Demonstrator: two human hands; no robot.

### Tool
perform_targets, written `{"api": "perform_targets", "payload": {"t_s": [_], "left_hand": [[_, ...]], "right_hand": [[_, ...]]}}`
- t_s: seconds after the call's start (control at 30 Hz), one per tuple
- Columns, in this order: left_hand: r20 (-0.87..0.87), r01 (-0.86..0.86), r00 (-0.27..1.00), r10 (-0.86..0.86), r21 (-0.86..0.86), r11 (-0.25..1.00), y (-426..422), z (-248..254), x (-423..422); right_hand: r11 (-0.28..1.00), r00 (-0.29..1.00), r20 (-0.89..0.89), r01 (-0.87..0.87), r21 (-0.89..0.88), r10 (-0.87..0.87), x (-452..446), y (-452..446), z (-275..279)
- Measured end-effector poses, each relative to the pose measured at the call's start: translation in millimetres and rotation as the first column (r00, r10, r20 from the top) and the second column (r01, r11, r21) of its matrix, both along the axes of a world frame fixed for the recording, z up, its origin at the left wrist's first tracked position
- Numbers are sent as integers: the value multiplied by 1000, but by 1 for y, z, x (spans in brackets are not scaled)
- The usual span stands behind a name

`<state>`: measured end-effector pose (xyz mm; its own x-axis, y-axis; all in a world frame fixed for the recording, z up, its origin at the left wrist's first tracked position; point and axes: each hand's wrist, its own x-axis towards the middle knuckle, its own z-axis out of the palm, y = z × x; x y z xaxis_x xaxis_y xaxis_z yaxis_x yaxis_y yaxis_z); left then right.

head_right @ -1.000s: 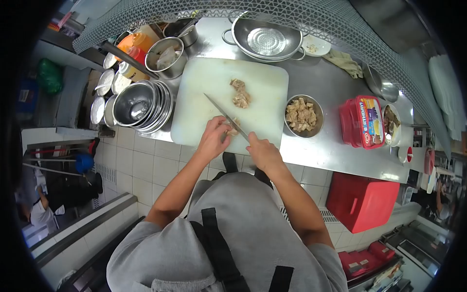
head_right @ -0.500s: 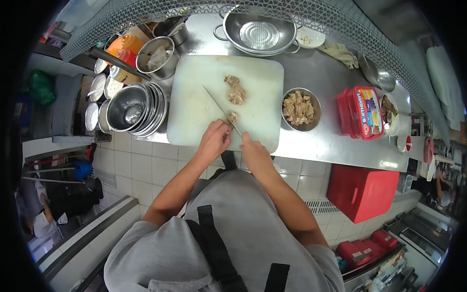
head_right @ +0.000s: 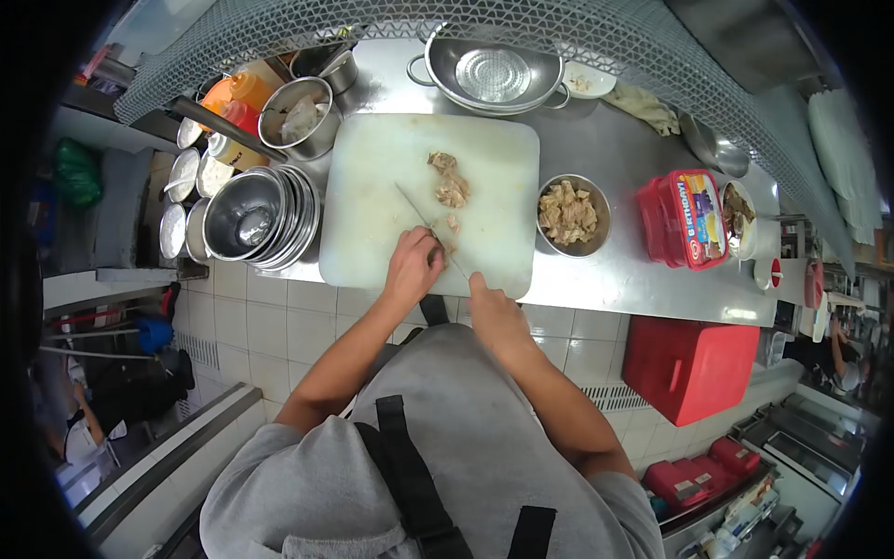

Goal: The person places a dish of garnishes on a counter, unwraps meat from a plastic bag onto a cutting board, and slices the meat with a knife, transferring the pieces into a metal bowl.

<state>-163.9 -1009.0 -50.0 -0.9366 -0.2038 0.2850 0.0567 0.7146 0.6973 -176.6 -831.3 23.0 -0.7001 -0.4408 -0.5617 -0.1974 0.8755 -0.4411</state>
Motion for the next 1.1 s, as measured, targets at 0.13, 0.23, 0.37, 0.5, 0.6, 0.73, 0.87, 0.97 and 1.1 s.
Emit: {"api": "perform_targets", "payload": {"t_s": [0.13,0.23,0.37,0.5,0.6,0.73,0.87,0.97,1.1], "left_hand": [[6,78,997,-78,-5,997,-4,-5,-3],[75,126,989,-126,3,992,-7,3,-2],[-20,83,997,-81,98,992,-10,18,14],[45,52,997,-57,93,994,-9,13,30],[18,78,997,-80,117,990,-7,1,29],[8,115,993,-117,106,988,-10,1,31],[15,112,993,-114,101,989,-12,4,36],[34,19,999,-24,117,993,-10,11,42],[44,50,998,-55,106,993,-12,9,42]], "right_hand": [[994,1000,-9,13,-112,-15,-1,3,-26],[997,1000,-13,-22,-71,21,-25,2,-15],[996,994,-58,-87,19,88,-29,5,25],[993,994,-19,-111,37,112,-10,0,47],[992,993,13,-115,58,115,4,0,37],[998,998,1,-64,-19,64,10,-3,-11],[994,995,-17,-103,-25,102,-16,-3,1],[993,993,-4,-116,26,116,-16,-5,33],[992,995,39,-97,80,94,6,-11,28]]}}
